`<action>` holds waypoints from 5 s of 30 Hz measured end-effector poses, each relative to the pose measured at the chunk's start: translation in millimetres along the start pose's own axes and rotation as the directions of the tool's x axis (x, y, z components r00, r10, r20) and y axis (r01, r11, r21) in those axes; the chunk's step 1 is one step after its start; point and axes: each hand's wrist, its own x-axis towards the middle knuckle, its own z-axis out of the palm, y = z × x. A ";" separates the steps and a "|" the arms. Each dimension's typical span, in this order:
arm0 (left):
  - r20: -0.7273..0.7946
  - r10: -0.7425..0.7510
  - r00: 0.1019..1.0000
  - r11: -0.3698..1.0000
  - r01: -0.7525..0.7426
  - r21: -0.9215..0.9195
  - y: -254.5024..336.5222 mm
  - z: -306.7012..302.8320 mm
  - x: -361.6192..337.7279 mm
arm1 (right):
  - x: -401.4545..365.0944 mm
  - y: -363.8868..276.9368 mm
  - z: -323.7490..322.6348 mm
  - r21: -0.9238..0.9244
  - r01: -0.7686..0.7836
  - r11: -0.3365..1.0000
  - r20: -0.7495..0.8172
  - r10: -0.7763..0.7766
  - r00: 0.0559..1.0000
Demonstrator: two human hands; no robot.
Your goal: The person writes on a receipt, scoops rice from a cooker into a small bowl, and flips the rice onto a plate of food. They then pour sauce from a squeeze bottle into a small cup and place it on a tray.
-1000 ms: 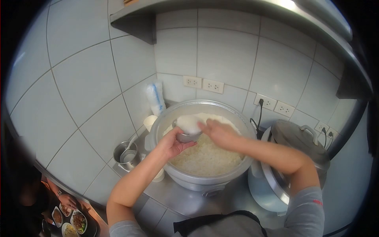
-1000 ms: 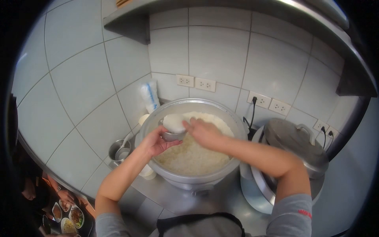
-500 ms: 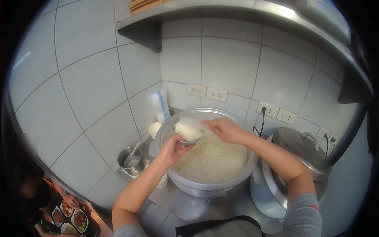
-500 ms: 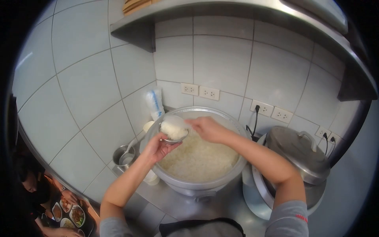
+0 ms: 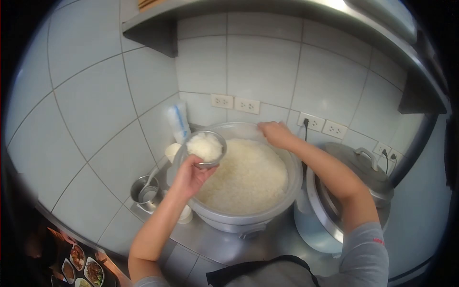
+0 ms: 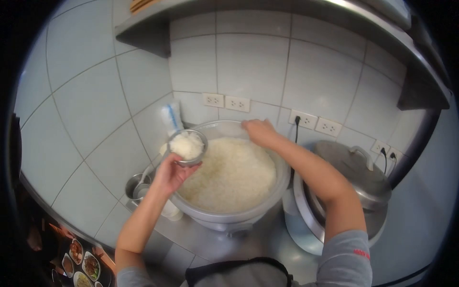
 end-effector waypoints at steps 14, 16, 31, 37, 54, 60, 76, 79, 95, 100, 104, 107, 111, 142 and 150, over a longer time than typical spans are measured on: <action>0.080 -0.122 0.989 0.992 0.119 0.042 -8.6 17.6 -3.4 | -78.3 14.8 -4.5 -0.630 0.632 0.452 0.497 -0.391 0.775; 0.101 -0.133 0.986 0.990 0.128 0.055 -10.7 18.0 -1.4 | -86.2 0.0 -11.2 -0.600 0.650 0.467 0.533 -0.373 0.760; -0.008 -0.181 0.983 0.934 0.175 0.311 -15.1 11.3 -10.3 | -96.2 25.0 -3.5 -0.116 0.411 0.904 0.646 -0.246 0.723; -0.121 -0.149 0.981 0.929 0.181 0.324 -19.5 -5.5 -0.1 | -71.2 39.5 -0.7 0.234 -0.112 0.966 0.557 -0.039 0.830; -0.055 -0.147 0.988 0.989 0.148 0.016 -18.5 12.4 11.6 | -49.1 -79.4 28.1 -0.231 0.223 0.947 0.205 -0.177 0.963; 0.007 -0.068 0.998 0.987 0.066 0.148 -14.0 7.6 8.8 | -42.8 -103.6 -5.0 -0.342 0.278 0.898 0.058 -0.275 0.960; 0.083 0.159 0.984 0.985 -0.163 0.047 -18.3 7.5 0.3 | -29.6 -92.9 -7.4 0.139 0.185 0.973 0.096 -0.199 0.975; 0.055 0.230 0.972 0.968 -0.235 0.092 -16.4 16.5 0.9 | -31.4 -95.3 18.0 0.157 0.172 0.972 0.046 -0.181 0.982; 0.051 0.212 0.976 0.976 -0.209 -0.069 23.7 -36.3 -129.6 | -223.5 191.7 -192.5 -0.737 -0.468 0.488 0.049 0.729 0.683; -0.090 0.311 0.946 0.948 -0.316 -0.046 10.6 -65.0 -171.1 | -253.8 135.2 -196.9 -0.621 -0.512 0.594 -0.242 0.476 0.846; -0.168 0.338 0.926 0.940 -0.342 0.009 5.8 -83.2 -190.2 | -226.3 85.0 -205.8 -0.554 -0.263 0.790 -0.255 0.140 0.957; -0.179 0.360 0.916 0.931 -0.365 0.005 5.1 -86.9 -188.4 | -169.4 17.2 -192.0 -0.604 -0.116 0.788 -0.234 -0.037 0.972; -0.121 0.344 0.931 0.932 -0.355 -0.080 1.8 -94.4 -189.8 | -71.0 -62.2 -122.6 -0.599 0.024 0.800 -0.129 -0.126 0.984; -0.962 0.235 -0.141 0.684 -0.679 0.267 -289.8 -87.8 -520.7 | -116.9 -270.0 123.5 0.438 0.524 0.730 0.523 -0.681 0.512; -0.803 0.445 -0.397 0.748 0.658 0.089 -313.1 -79.2 -606.1 | -304.5 -388.7 269.5 0.808 0.142 0.572 0.566 -0.820 0.084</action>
